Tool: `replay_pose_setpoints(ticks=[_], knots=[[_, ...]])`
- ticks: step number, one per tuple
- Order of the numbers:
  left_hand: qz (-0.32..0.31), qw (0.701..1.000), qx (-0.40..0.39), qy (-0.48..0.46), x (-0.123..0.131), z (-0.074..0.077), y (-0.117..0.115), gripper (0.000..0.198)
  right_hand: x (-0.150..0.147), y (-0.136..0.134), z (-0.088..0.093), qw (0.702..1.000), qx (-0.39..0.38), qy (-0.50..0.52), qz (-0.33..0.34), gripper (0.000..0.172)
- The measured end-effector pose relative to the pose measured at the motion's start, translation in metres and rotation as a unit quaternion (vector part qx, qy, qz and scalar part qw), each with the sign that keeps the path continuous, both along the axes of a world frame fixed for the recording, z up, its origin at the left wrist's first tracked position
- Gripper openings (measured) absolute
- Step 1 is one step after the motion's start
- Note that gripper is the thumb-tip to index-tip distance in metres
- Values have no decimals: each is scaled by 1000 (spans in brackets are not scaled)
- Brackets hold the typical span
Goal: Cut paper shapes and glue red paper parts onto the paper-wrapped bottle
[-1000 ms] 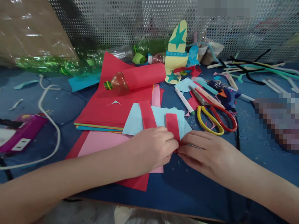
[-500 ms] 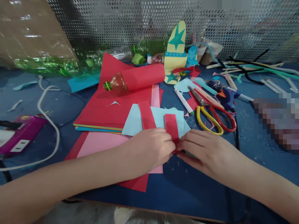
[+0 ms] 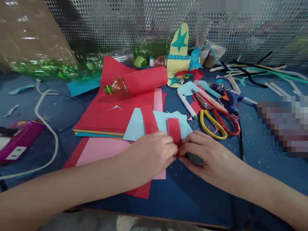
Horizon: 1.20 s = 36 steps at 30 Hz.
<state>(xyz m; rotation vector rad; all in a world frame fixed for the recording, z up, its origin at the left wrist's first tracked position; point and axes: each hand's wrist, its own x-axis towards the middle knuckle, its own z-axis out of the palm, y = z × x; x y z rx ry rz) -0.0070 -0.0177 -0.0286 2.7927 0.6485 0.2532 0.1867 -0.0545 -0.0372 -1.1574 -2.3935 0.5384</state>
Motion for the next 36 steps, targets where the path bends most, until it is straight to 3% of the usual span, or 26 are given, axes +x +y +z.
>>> replay_pose_setpoints(ticks=[4, 7, 16, 26, 36], knots=[[-26, 989, 138, 46, 2, -2, -12, 22, 1, 0, 0, 1000, 9, -1, -13, 11], [-32, 983, 173, 53, 4, -5, -16, 21, 2, 0, 0, 1000, 6, 0, -10, 13], [29, 997, -66, -9, 1, 2, -1, 8, 3, 1, -1, 1000, 11, 4, 29, 9], [92, 983, -158, -31, 0, 2, -4, 8, 5, 3, -3, 998, -43, 40, 21, 11], [77, 990, -121, 10, 1, 4, -8, 6, 4, 3, -2, 997, -49, 50, 16, 11]])
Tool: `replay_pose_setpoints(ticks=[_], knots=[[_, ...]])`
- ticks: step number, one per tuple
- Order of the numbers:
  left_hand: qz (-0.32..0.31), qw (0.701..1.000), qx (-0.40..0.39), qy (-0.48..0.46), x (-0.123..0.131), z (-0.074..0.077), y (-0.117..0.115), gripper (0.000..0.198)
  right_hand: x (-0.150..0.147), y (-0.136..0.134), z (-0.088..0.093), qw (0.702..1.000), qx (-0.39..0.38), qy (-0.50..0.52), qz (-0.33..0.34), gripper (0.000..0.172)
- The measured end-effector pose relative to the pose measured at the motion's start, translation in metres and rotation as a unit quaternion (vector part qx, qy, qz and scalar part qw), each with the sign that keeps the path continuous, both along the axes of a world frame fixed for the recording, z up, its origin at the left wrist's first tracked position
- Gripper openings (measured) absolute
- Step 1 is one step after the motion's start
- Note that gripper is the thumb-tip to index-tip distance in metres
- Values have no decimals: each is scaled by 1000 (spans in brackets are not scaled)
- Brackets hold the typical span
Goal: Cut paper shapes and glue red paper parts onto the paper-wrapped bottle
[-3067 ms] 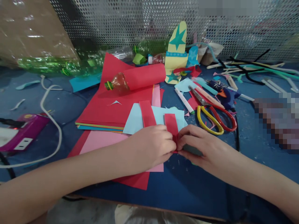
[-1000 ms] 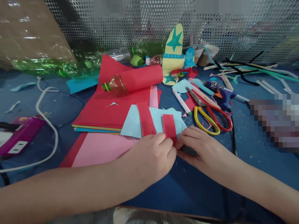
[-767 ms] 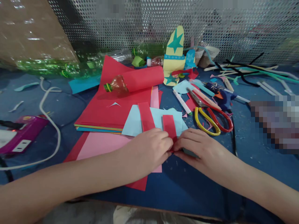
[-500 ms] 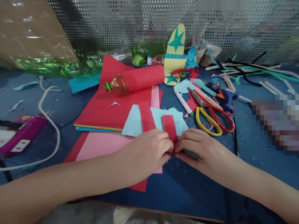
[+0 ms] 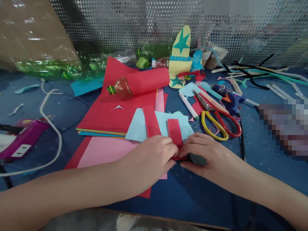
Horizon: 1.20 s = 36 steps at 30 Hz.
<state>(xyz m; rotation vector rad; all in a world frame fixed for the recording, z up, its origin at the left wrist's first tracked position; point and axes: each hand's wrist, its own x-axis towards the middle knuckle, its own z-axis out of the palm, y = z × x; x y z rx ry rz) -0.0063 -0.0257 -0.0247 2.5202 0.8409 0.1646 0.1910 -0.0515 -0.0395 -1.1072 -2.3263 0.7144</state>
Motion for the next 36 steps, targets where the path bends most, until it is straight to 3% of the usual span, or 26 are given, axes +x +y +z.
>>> replay_pose_setpoints(ticks=[16, 26, 36], knots=[[30, 999, -38, -24, 1, 1, 1, 12, -4, -1, 1, 1000, 10, -2, -14, 12], [16, 998, -29, -50, 0, 0, 2, 14, -5, -1, 0, 1000, 17, -10, -10, 12], [-3, 994, -78, -81, -2, -7, 12, 10, -4, 0, 2, 1000, -18, 5, 2, 13]])
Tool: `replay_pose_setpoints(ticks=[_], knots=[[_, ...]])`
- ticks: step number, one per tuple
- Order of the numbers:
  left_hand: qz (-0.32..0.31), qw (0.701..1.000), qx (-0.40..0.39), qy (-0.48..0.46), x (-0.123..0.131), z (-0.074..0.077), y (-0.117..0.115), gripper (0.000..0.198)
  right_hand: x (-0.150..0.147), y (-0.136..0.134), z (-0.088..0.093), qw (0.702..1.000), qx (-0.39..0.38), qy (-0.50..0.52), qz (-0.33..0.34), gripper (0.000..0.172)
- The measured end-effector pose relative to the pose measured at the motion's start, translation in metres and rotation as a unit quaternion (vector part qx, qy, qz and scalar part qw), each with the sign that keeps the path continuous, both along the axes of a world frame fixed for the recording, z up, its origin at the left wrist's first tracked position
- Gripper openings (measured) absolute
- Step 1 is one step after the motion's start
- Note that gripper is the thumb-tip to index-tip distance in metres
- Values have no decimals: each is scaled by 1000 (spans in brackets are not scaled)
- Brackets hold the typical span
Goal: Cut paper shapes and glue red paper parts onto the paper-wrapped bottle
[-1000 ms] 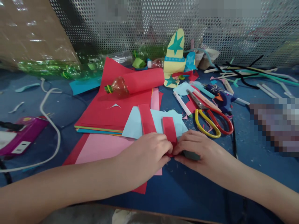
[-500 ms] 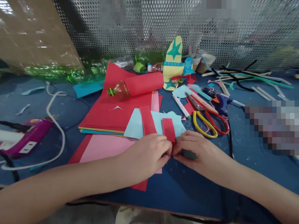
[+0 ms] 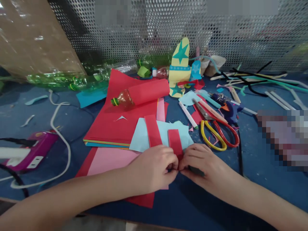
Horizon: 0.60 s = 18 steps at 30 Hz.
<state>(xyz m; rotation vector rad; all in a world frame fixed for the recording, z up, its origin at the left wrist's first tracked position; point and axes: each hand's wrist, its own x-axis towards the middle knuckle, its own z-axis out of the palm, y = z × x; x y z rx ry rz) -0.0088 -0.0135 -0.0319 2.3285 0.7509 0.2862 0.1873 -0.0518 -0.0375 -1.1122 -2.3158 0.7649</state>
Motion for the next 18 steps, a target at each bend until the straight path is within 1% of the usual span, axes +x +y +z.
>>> replay_pose_setpoints(ticks=[4, 7, 10, 15, 18], knots=[[-12, 999, -31, 23, -1, 3, 6, 8, -2, 0, 2, 1000, -13, -13, -24, 12], [-26, 998, -43, 31, -1, 6, 9, 8, -3, -1, 2, 999, 1, -16, -30, 12], [-32, 998, -34, 32, -1, 6, 8, 8, -3, -2, -2, 999, 14, -9, -28, 12], [-16, 999, -17, 45, 0, 7, 3, 10, -3, -3, -11, 998, 54, 0, -21, 10], [-8, 998, 7, 61, 1, 9, 1, 11, -3, -3, -12, 998, 65, -5, -20, 10]])
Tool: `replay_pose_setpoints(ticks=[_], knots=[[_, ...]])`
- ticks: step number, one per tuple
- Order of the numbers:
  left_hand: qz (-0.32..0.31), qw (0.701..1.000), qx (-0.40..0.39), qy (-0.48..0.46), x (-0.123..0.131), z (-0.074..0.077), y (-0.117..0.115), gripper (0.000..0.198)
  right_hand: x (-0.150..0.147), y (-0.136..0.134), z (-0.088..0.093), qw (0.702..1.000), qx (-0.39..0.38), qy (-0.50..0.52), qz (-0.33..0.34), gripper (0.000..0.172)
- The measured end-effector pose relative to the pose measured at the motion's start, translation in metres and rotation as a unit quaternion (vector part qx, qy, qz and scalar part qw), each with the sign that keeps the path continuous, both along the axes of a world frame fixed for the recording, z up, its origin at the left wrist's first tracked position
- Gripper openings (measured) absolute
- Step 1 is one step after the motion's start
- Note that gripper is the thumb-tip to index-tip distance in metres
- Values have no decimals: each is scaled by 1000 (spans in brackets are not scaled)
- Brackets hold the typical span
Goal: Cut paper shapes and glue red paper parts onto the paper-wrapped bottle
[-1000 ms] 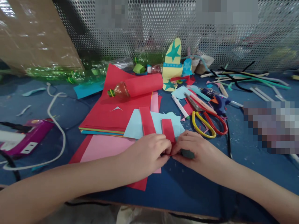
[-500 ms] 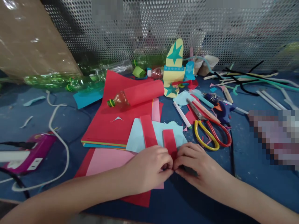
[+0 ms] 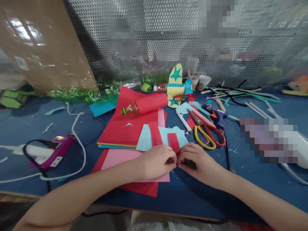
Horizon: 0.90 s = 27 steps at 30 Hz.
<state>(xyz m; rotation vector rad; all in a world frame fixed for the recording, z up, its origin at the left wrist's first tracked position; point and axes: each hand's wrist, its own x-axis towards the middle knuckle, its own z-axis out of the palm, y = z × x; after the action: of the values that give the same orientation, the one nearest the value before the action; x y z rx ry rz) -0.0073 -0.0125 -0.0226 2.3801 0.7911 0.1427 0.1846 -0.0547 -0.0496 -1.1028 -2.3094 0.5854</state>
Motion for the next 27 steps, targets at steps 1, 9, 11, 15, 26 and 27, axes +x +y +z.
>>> replay_pose_setpoints(ticks=[1, 9, 11, 15, 26, 27], knots=[[2, 1000, 5, 2, 0, 1, 0, 11, 0, 0, 0, 1000, 1, 0, 2, 10], [9, 1000, -10, 9, 1, 2, -1, 9, -1, -1, 1, 1000, 10, 2, 1, 12], [14, 1000, -3, 9, 2, 3, -1, 9, -1, -2, 1, 1000, 11, -1, 0, 13], [16, 1000, 11, -5, 2, 2, 0, 10, 1, -2, 1, 1000, 16, -3, 0, 13], [-54, 989, 126, 56, -3, 5, -9, 5, 8, 0, 3, 996, 67, -14, 60, 11], [-60, 987, 135, 65, -3, 6, -10, 5, 7, 0, 2, 996, 68, -7, 58, 12]])
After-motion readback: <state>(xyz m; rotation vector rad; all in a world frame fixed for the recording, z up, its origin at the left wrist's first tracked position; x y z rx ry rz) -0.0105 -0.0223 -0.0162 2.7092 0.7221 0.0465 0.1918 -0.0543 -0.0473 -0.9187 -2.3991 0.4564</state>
